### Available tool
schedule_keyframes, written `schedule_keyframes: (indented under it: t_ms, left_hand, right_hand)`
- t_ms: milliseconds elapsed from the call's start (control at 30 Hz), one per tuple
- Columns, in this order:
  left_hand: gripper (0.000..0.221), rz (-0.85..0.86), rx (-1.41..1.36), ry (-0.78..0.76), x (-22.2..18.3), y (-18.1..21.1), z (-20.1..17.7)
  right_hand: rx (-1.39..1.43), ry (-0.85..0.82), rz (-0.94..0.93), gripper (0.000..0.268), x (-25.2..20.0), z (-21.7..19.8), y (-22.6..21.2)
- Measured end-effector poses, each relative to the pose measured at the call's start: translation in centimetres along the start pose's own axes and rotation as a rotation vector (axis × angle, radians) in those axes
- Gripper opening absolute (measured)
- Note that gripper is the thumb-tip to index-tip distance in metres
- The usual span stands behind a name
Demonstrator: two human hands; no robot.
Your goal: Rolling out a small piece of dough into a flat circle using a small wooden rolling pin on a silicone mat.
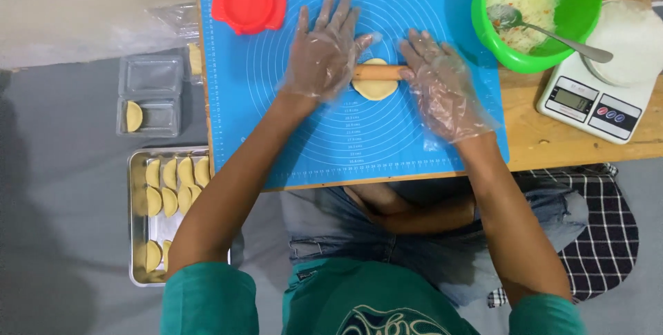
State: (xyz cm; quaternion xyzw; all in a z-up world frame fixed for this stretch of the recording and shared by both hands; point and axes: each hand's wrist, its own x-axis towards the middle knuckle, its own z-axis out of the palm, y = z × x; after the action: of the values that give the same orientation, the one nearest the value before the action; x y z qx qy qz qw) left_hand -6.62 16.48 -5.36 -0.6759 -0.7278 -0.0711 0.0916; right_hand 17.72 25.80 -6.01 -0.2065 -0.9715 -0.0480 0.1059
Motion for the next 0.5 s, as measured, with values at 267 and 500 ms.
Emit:
schedule_keyframes:
  t_ms: [267, 500]
  left_hand:
    - [0.072, 0.07, -0.058, -0.082, -3.3, 1.6, -4.1]
    - [0.084, 0.122, 0.273, 0.05, -6.3, 2.3, -4.0]
  right_hand:
    - [0.184, 0.015, -0.015, 0.054, -3.3, -1.8, -2.3]
    - [-0.135, -0.146, 0.008, 0.057, -5.4, -3.3, -4.9]
